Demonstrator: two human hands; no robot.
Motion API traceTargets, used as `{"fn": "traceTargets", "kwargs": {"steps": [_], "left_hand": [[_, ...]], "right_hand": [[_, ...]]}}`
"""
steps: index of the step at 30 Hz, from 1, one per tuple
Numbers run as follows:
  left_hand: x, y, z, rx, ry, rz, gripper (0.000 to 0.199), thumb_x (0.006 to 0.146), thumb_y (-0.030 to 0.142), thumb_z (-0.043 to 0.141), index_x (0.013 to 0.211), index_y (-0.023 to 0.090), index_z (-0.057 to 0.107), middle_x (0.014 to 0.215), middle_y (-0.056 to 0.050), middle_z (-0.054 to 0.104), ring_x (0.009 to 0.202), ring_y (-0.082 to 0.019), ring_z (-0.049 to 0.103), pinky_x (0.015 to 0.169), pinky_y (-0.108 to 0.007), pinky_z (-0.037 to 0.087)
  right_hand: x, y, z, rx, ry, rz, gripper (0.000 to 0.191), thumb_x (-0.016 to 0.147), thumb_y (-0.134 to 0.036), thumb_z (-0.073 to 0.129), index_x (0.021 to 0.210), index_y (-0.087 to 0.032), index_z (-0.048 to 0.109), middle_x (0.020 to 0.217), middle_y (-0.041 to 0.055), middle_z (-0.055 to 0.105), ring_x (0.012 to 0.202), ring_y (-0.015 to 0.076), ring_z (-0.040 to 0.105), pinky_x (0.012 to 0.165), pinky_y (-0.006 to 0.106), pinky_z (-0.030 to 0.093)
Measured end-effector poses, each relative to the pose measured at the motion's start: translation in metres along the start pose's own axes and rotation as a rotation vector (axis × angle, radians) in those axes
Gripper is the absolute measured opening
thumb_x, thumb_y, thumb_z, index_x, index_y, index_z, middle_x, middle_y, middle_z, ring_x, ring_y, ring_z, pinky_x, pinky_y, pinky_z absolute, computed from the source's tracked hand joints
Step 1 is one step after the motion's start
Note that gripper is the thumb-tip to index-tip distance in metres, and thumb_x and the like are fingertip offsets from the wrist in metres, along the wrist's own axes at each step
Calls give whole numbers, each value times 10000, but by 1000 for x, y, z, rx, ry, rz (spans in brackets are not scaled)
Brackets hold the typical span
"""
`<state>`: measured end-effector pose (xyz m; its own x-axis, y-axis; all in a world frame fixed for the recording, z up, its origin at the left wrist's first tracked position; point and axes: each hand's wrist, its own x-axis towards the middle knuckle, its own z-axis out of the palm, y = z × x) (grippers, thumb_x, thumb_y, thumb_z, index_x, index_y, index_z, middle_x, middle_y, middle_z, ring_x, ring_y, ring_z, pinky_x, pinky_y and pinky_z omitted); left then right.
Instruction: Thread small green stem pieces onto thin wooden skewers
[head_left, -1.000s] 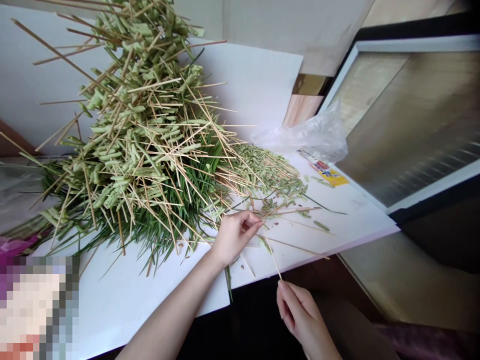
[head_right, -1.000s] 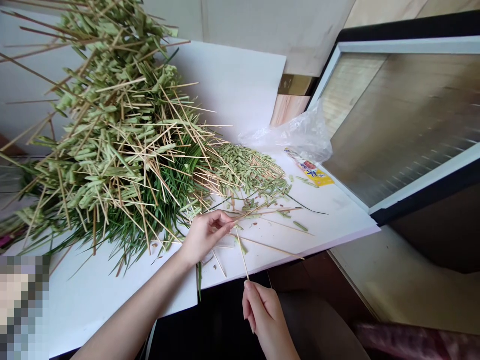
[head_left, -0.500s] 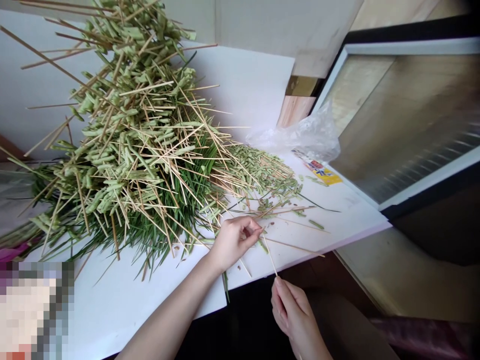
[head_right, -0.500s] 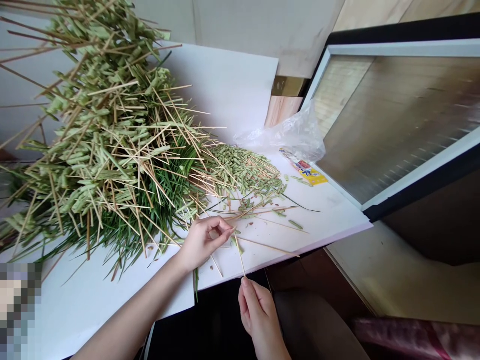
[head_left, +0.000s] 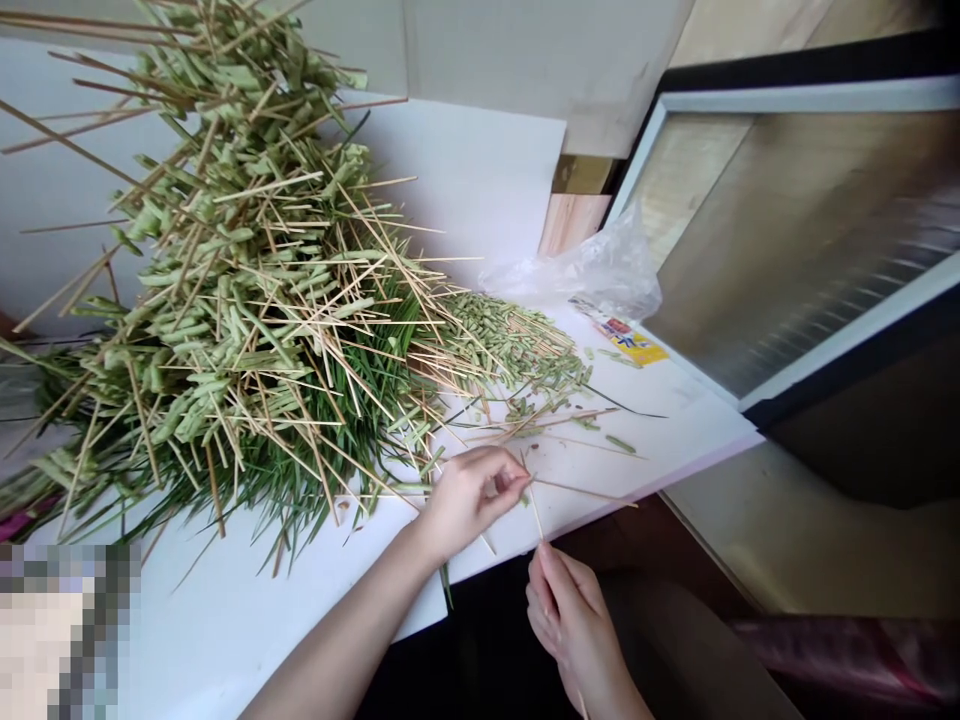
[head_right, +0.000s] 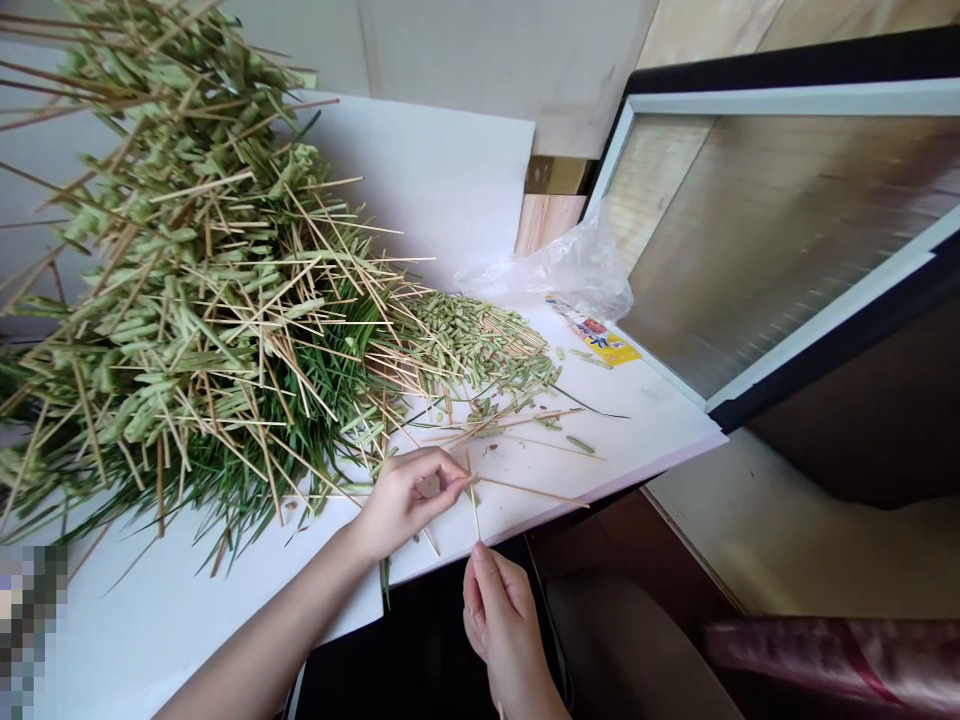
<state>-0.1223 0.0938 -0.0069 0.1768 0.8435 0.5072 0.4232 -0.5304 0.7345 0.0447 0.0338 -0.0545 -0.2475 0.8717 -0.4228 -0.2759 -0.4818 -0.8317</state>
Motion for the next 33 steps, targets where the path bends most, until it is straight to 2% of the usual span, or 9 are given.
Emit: {"fn": "traceTargets", "kwargs": {"steps": [5, 9, 11, 13, 19, 22, 25, 29, 33], "left_hand": [[-1, 3, 7, -34, -121, 19, 86, 916, 164, 656, 831, 168, 665, 744, -7, 679, 659, -120, 623, 637, -209, 480], [1, 1, 1, 18, 51, 0, 115, 955, 196, 627, 848, 172, 662, 764, -14, 691, 696, -127, 639, 680, -218, 497], [2, -1, -2, 62, 150, -36, 115, 957, 207, 633, 848, 177, 655, 781, -17, 706, 706, -129, 645, 686, -222, 500], [2, -1, -2, 81, 165, -48, 117, 952, 204, 638, 838, 178, 648, 783, -17, 710, 707, -130, 649, 686, -222, 500], [-2, 7, 10, -24, -140, 21, 110, 922, 166, 643, 812, 172, 652, 751, -10, 681, 681, -125, 631, 670, -216, 490], [-2, 9, 12, -76, -221, 0, 83, 925, 193, 661, 847, 169, 679, 779, -17, 694, 704, -128, 642, 690, -220, 498], [0, 7, 7, -94, -175, -38, 101, 944, 259, 668, 983, 170, 696, 858, -32, 724, 754, -137, 672, 744, -233, 527], [13, 6, -4, 108, -41, -99, 121, 998, 239, 568, 1040, 182, 667, 902, -33, 728, 773, -147, 684, 753, -251, 535], [44, 14, -3, 485, -150, -178, 144, 974, 150, 547, 1028, 179, 678, 1005, -73, 721, 858, -201, 696, 803, -313, 550]], "right_hand": [[12, -6, -5, -24, -32, -70, 618, 800, -719, 671, 542, -203, 448, 415, -130, 257, 348, 5, 144, 363, 197, 45], [8, -11, -12, -128, -147, -79, 514, 888, -657, 614, 670, -196, 550, 470, -116, 328, 384, 27, 225, 375, 207, 134], [3, -11, -15, -147, -172, -36, 517, 906, -647, 597, 660, -199, 519, 488, -115, 318, 394, 28, 219, 388, 218, 122], [-2, -8, -17, -131, -134, 5, 569, 875, -683, 612, 613, -202, 454, 493, -119, 278, 406, 23, 182, 406, 227, 68], [2, -2, -17, -32, -39, -11, 596, 811, -720, 659, 602, -210, 434, 478, -132, 218, 418, 27, 138, 421, 227, 46], [5, -5, -22, -49, -55, -29, 580, 828, -705, 652, 610, -209, 448, 486, -127, 232, 424, 32, 147, 429, 238, 50], [7, -5, -37, -108, -84, -90, 556, 876, -668, 620, 611, -204, 465, 513, -114, 248, 444, 45, 161, 442, 258, 60], [8, -1, -73, -182, 31, -150, 570, 857, -679, 634, 602, -203, 450, 592, -83, 301, 521, 73, 196, 486, 269, 104], [8, 6, -109, -205, 137, -144, 590, 797, -721, 667, 601, -205, 460, 609, -70, 325, 553, 90, 216, 504, 260, 140]]}}
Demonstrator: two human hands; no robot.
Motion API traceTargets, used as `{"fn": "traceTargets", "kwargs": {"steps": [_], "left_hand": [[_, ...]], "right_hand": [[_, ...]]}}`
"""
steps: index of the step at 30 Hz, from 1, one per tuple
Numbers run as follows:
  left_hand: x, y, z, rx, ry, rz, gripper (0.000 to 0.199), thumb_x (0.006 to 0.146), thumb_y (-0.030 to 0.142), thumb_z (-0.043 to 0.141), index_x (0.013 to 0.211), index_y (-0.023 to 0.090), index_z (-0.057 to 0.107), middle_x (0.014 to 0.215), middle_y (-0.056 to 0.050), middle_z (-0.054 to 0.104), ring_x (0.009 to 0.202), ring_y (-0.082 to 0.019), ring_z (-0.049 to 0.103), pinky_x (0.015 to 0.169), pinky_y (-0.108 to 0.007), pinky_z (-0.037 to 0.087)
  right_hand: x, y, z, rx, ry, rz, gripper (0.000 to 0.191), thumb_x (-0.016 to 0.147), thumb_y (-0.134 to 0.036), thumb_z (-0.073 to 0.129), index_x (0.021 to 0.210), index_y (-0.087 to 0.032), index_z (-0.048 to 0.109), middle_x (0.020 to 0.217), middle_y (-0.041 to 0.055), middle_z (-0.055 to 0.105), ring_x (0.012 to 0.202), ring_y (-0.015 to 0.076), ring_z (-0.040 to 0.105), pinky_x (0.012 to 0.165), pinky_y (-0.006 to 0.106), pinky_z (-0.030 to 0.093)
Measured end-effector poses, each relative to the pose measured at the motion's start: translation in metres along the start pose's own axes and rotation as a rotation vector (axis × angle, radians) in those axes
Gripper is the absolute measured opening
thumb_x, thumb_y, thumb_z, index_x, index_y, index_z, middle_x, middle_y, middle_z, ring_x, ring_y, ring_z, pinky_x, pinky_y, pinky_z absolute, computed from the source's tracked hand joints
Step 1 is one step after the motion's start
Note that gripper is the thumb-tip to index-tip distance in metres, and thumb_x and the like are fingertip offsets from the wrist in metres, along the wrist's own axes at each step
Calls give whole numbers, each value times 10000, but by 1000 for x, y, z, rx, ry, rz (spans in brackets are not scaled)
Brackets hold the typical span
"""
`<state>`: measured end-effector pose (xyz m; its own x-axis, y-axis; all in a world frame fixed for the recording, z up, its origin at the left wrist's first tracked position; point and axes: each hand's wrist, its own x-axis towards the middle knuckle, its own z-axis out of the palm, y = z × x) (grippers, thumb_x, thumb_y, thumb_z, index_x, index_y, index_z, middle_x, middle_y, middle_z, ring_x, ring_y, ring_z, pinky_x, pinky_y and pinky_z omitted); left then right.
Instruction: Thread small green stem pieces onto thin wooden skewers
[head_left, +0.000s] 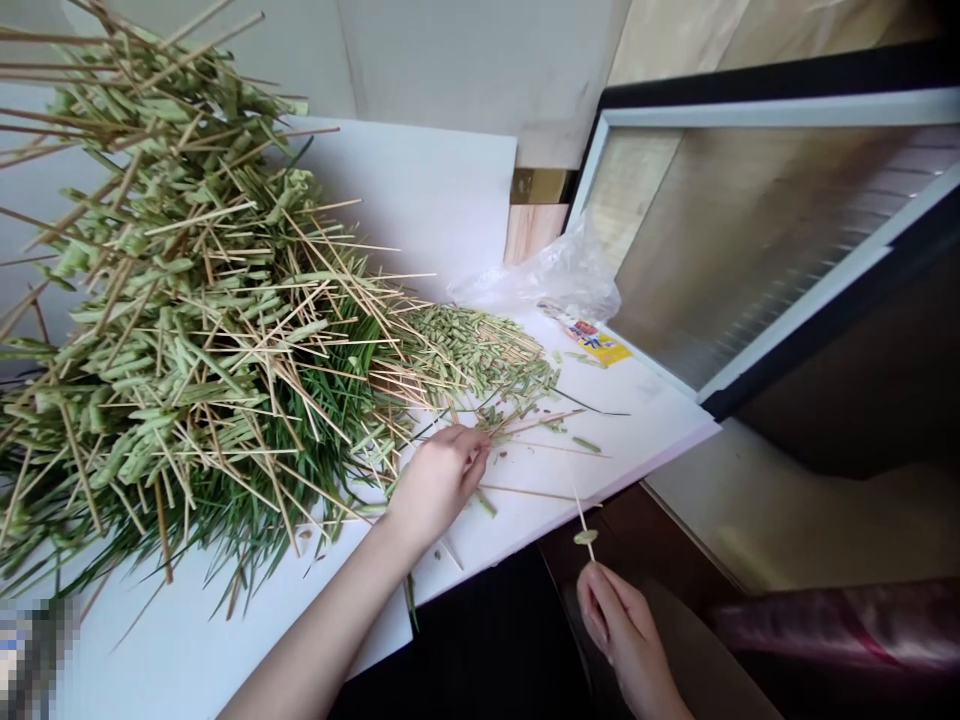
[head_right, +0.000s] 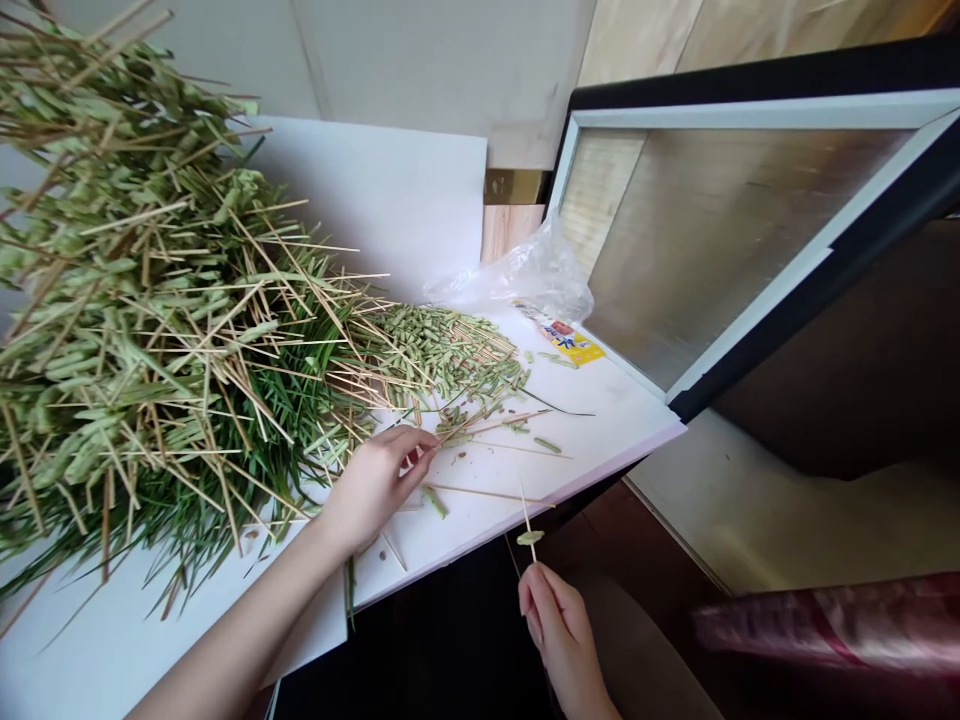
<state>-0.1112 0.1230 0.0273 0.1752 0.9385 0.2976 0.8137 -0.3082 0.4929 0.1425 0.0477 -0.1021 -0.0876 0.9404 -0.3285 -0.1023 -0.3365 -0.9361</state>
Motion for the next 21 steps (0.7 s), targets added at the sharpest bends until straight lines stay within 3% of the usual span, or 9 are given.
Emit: {"fn": "traceTargets", "kwargs": {"steps": [4, 7, 13, 18, 21], "left_hand": [[36, 18, 9, 392, -237, -62, 172, 931, 99, 563, 1002, 152, 710, 1037, -127, 710, 1011, -279, 696, 863, -374, 560], [52, 24, 25, 501, -316, -93, 207, 925, 78, 540, 1026, 132, 712, 1087, -162, 702, 1030, -304, 696, 840, -401, 569], [58, 18, 44, 519, -272, -148, 224, 899, 65, 549, 1059, 118, 697, 1115, -202, 708, 1029, -329, 700, 817, -404, 555], [46, 13, 34, 472, -243, -178, 168, 906, 176, 611, 1047, 192, 702, 995, -137, 759, 908, -289, 726, 772, -354, 534], [36, 8, 27, 364, -155, -158, 215, 927, 209, 597, 1100, 248, 719, 984, -100, 770, 871, -277, 730, 745, -330, 518]], "right_hand": [[0, 7, -18, 19, 45, -8, 595, 757, -740, 694, 610, -202, 486, 649, -40, 407, 596, 105, 301, 533, 239, 251], [-1, 8, -23, -40, 34, -49, 583, 810, -733, 637, 610, -206, 487, 634, -48, 373, 583, 109, 292, 529, 251, 249], [-2, 12, -26, -92, -42, -116, 550, 916, -678, 526, 624, -214, 483, 611, -66, 311, 549, 109, 232, 513, 292, 161], [1, 18, -33, -108, -34, -159, 543, 937, -661, 497, 620, -221, 479, 610, -57, 324, 554, 120, 252, 531, 307, 187], [4, 19, -33, -219, -50, -227, 529, 968, -630, 450, 623, -229, 467, 599, -46, 358, 551, 132, 312, 541, 313, 225]]}}
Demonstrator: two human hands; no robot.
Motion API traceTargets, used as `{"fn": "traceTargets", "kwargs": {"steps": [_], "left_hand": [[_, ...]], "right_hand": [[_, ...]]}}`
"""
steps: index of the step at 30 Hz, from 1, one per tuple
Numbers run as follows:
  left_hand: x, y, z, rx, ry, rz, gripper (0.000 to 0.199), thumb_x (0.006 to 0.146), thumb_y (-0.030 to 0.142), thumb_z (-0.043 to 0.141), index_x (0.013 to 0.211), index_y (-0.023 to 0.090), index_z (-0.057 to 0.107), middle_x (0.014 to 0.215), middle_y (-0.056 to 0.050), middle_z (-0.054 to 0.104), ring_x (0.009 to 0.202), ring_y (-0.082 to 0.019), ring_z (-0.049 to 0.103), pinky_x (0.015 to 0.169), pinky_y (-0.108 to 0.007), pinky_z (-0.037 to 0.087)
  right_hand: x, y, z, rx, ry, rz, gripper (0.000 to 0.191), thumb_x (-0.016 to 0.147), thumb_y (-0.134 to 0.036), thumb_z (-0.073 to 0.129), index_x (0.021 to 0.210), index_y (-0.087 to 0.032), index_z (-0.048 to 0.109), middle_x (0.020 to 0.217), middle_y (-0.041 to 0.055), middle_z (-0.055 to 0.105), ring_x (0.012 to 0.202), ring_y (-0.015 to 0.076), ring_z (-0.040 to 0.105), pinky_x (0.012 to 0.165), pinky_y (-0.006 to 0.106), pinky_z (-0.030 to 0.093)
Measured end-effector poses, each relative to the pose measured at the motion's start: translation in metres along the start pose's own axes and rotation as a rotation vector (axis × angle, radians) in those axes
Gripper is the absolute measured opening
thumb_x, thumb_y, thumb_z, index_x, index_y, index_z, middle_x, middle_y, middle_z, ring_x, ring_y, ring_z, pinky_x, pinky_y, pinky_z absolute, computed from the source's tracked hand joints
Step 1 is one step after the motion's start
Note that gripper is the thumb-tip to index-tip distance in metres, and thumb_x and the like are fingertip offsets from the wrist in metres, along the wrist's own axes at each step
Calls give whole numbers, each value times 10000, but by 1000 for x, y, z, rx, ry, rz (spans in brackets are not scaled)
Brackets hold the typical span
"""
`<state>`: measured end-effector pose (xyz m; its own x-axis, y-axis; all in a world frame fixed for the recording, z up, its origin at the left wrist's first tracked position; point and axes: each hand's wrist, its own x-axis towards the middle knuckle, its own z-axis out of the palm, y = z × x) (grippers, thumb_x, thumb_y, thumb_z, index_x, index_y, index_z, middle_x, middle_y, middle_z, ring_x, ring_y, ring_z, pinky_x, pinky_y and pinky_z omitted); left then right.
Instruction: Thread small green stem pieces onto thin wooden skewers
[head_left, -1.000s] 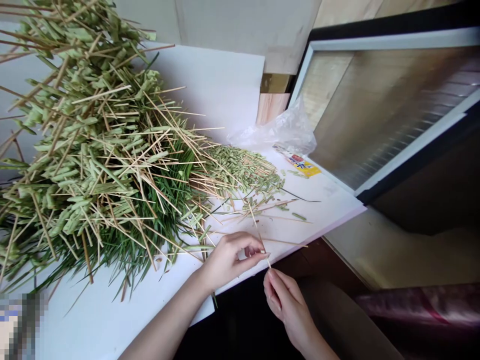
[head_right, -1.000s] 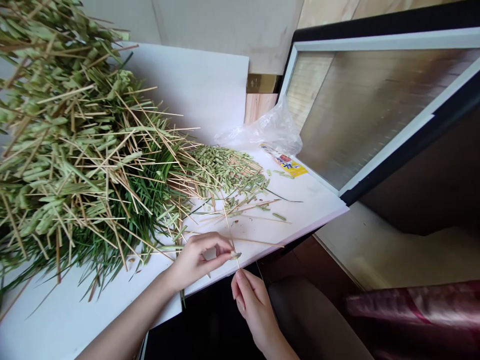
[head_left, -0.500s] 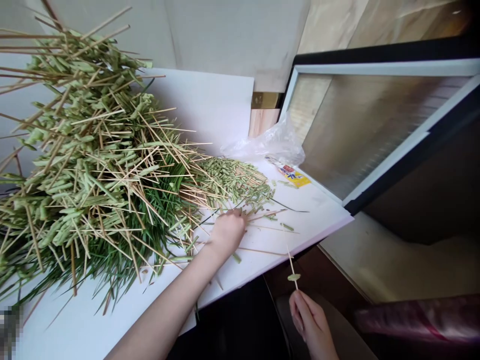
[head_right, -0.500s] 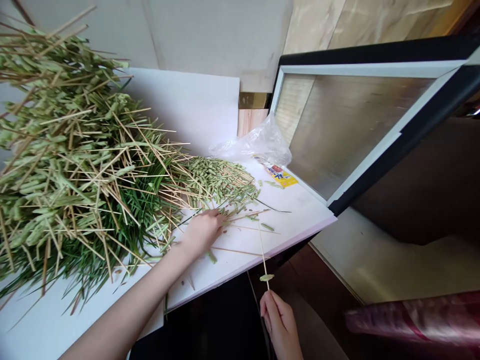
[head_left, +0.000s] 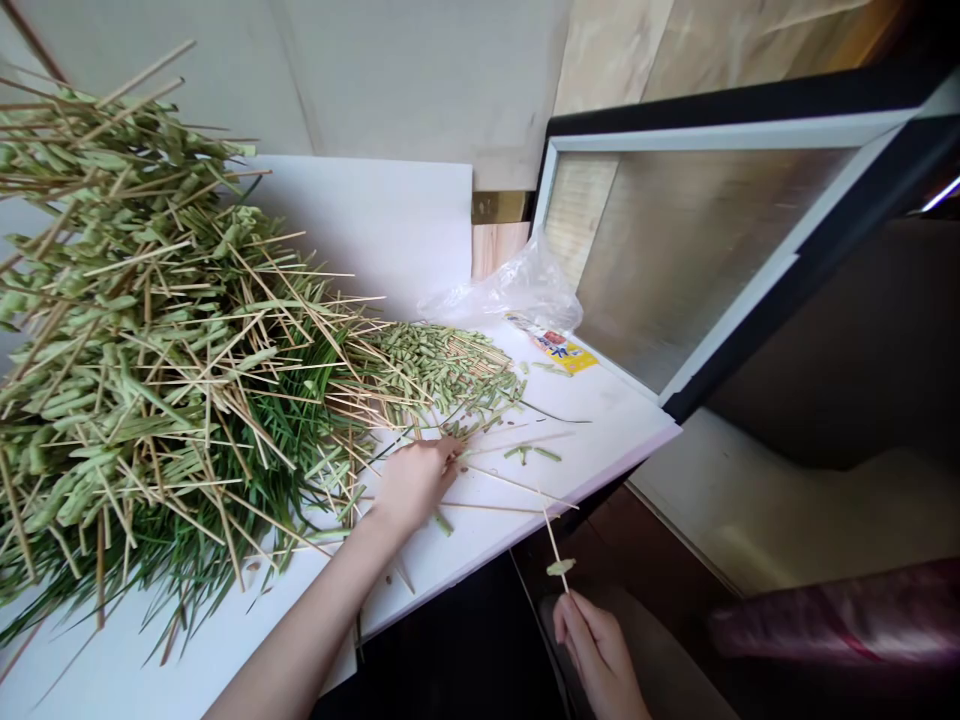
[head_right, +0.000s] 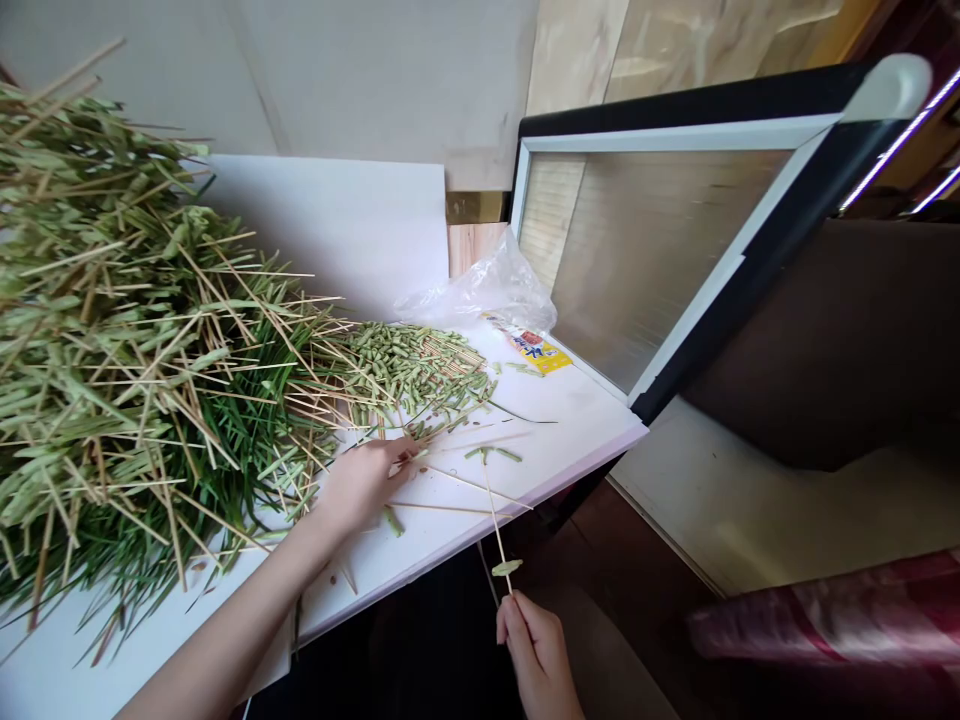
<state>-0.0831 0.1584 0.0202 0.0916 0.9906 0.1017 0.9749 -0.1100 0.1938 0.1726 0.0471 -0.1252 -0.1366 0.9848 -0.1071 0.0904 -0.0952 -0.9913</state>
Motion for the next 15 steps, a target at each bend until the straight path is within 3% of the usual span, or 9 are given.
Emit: {"fn": "traceTargets", "kwargs": {"steps": [7, 11, 15], "left_hand": [[-4, -16, 8, -217, 175, -16, 187, 938, 299, 612, 1068, 259, 740, 955, -51, 790, 792, -254, 718, 679, -293, 479], [-6, -19, 12, -483, 154, -1, 212, 938, 354, 619, 1101, 230, 678, 819, -12, 783, 627, -190, 667, 625, -266, 458], [-9, -19, 15, -753, 177, -35, 193, 897, 371, 673, 991, 219, 599, 702, 30, 710, 585, -154, 620, 591, -243, 443]], "right_hand": [[23, -19, 35, -141, -131, -187, 515, 1025, -535, 349, 617, -235, 439, 611, -16, 447, 593, 161, 461, 615, 322, 316], [30, -14, 51, -105, -170, -226, 498, 1043, -488, 335, 628, -234, 441, 614, -21, 451, 590, 154, 464, 618, 317, 320], [25, -4, 49, -120, -144, -210, 481, 1041, -474, 348, 629, -239, 427, 606, -22, 437, 573, 153, 449, 591, 315, 310]]}}
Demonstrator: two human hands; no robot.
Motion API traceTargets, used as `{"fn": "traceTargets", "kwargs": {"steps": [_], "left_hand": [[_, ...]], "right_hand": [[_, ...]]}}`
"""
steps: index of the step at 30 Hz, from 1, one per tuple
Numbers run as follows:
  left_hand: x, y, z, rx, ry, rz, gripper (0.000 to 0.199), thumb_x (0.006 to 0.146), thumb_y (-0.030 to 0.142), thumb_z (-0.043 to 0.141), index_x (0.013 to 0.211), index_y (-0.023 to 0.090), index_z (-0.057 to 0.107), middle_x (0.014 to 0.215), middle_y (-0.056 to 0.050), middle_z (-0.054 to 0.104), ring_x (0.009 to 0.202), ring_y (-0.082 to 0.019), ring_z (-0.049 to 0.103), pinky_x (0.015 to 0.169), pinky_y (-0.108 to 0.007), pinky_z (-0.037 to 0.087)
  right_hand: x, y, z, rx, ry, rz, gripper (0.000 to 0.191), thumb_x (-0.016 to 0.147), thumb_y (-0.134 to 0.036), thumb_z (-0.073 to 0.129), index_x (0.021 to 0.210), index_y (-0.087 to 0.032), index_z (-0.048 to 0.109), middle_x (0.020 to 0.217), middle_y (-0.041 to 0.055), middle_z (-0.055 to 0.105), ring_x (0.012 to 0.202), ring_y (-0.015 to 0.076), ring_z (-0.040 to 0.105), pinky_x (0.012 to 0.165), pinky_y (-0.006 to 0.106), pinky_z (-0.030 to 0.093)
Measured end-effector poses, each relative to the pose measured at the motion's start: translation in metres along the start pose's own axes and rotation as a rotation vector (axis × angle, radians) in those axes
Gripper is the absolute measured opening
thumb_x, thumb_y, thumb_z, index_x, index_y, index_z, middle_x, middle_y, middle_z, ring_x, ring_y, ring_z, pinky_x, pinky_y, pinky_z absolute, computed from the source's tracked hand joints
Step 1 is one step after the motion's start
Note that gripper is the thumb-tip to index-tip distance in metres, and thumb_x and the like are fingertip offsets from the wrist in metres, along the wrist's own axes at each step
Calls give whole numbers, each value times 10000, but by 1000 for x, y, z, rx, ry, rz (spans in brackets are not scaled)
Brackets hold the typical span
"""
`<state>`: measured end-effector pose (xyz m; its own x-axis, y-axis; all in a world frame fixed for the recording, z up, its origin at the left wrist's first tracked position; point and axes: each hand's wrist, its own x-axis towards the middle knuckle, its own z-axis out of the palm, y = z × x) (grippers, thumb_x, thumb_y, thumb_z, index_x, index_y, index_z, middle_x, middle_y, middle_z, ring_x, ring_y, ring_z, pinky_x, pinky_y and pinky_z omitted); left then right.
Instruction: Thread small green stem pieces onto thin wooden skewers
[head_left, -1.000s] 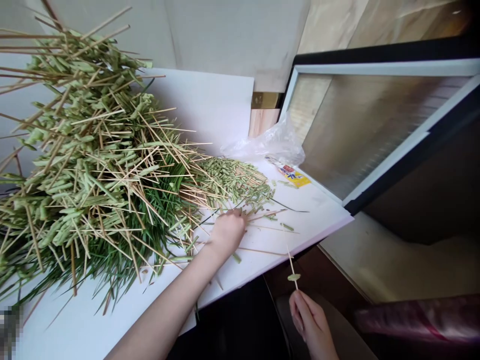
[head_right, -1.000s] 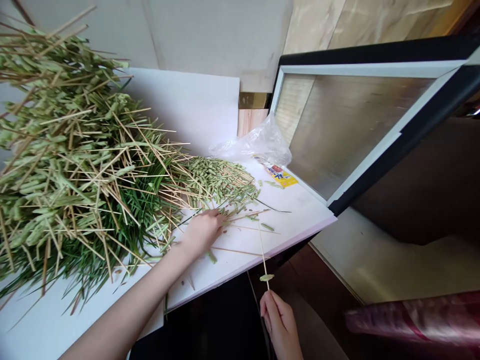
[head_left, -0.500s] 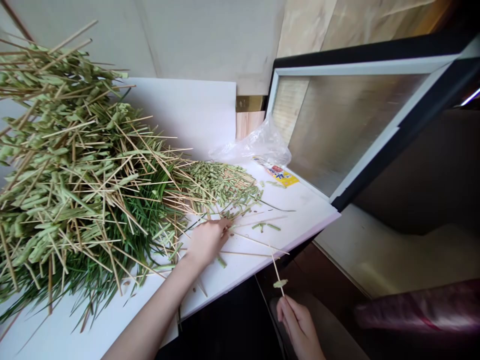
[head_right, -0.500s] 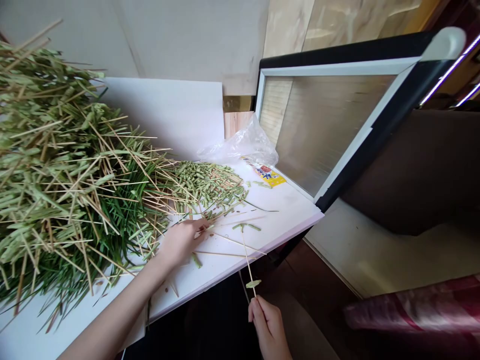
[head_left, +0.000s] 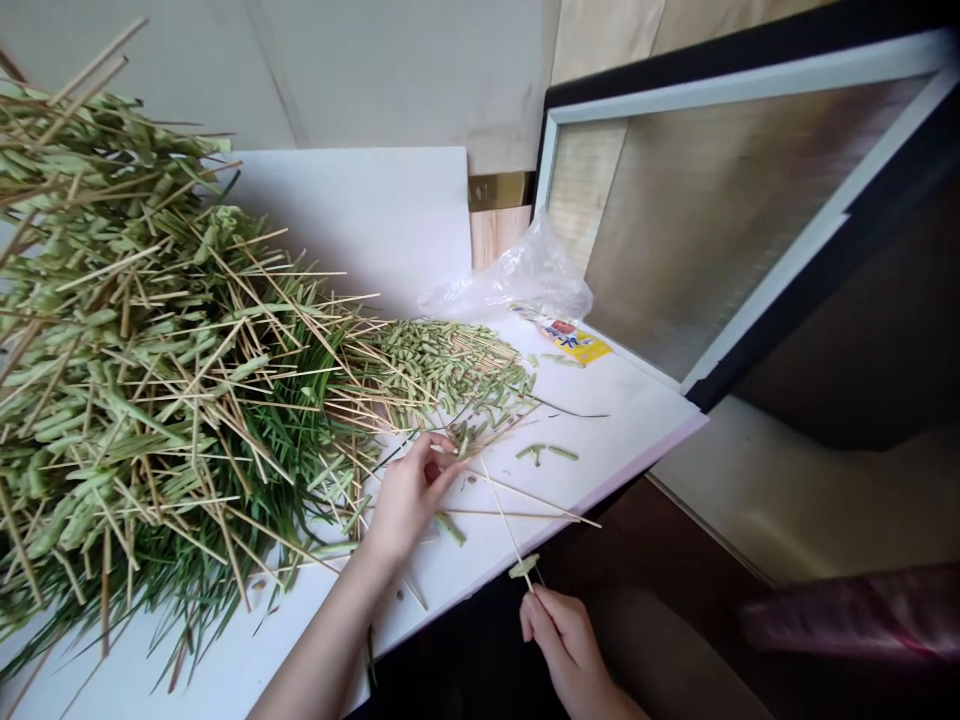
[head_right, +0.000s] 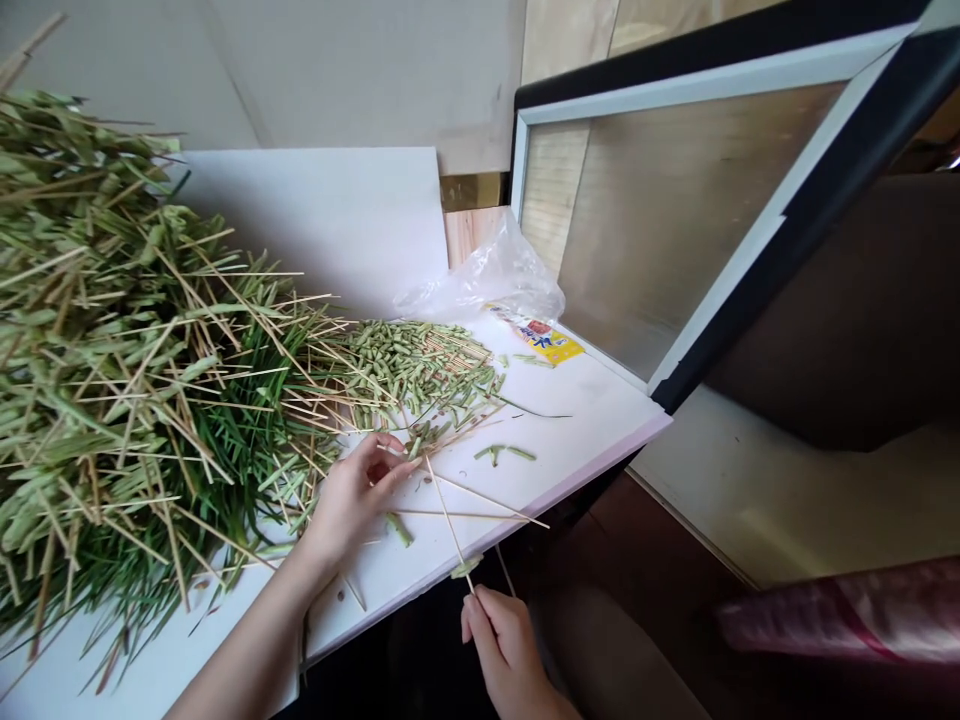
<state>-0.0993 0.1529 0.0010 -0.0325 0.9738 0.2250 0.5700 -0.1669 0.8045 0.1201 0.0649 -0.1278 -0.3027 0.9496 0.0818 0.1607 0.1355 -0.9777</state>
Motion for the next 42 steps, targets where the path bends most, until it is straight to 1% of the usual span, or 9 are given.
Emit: {"fn": "traceTargets", "kwargs": {"steps": [4, 11, 14, 19, 23, 26, 33, 38, 42], "left_hand": [[0, -4, 3, -208, 8, -55, 238, 860, 394, 719, 832, 196, 588, 688, 15, 643, 609, -140, 611, 600, -245, 465], [2, -4, 2, -444, 11, -79, 225, 774, 284, 794, 897, 170, 644, 821, -11, 663, 726, -134, 653, 715, -255, 535], [2, -2, 3, -451, -6, -88, 236, 785, 294, 796, 928, 162, 663, 874, -27, 682, 755, -135, 669, 742, -258, 546], [2, -2, 5, -424, -15, -108, 327, 823, 415, 769, 998, 151, 686, 921, -58, 718, 735, -150, 686, 728, -280, 565], [1, -4, 5, -365, -5, -101, 317, 828, 450, 763, 914, 151, 698, 834, -49, 720, 701, -156, 672, 678, -269, 539], [0, -4, 6, -365, -1, -79, 285, 831, 431, 764, 870, 157, 696, 770, -33, 704, 694, -156, 664, 674, -262, 530], [-1, -2, 5, -357, -16, -46, 189, 845, 349, 746, 863, 170, 685, 780, -17, 698, 714, -147, 656, 687, -252, 523], [-4, 2, 3, -292, -89, -28, 137, 883, 298, 693, 840, 169, 680, 787, -26, 705, 723, -156, 647, 691, -276, 524], [-9, 3, 9, -248, -182, 26, 76, 895, 239, 669, 858, 175, 681, 865, -42, 733, 796, -173, 674, 740, -294, 536]], "right_hand": [[-2, -1, -7, -20, 8, -1, 472, 1041, -463, 356, 634, -241, 443, 599, -19, 452, 561, 154, 458, 579, 314, 318], [1, -1, -11, -34, 18, 20, 467, 1045, -453, 356, 639, -242, 447, 598, -18, 467, 562, 156, 473, 581, 315, 330], [1, -2, -11, -52, -2, 31, 473, 1043, -466, 348, 639, -241, 447, 599, -17, 468, 567, 159, 484, 591, 315, 336], [0, -3, -11, -51, -33, 37, 477, 1050, -457, 329, 652, -235, 470, 617, -11, 495, 592, 163, 505, 614, 315, 348], [0, -5, -11, -45, -46, 53, 481, 1044, -475, 342, 658, -231, 494, 628, -8, 522, 605, 165, 512, 619, 313, 349], [1, -6, -11, -42, -62, 68, 485, 1040, -482, 343, 658, -230, 505, 632, -7, 528, 615, 168, 516, 626, 313, 348], [2, -10, -12, -38, -63, 97, 507, 1026, -512, 342, 645, -224, 510, 622, -8, 521, 607, 167, 499, 623, 312, 333], [0, -9, -10, 10, -52, 121, 516, 1024, -522, 351, 636, -225, 517, 587, -36, 423, 565, 152, 413, 590, 313, 289], [0, -7, -9, 93, -38, 149, 511, 1028, -523, 358, 641, -228, 513, 584, -50, 370, 545, 140, 356, 564, 314, 258]]}}
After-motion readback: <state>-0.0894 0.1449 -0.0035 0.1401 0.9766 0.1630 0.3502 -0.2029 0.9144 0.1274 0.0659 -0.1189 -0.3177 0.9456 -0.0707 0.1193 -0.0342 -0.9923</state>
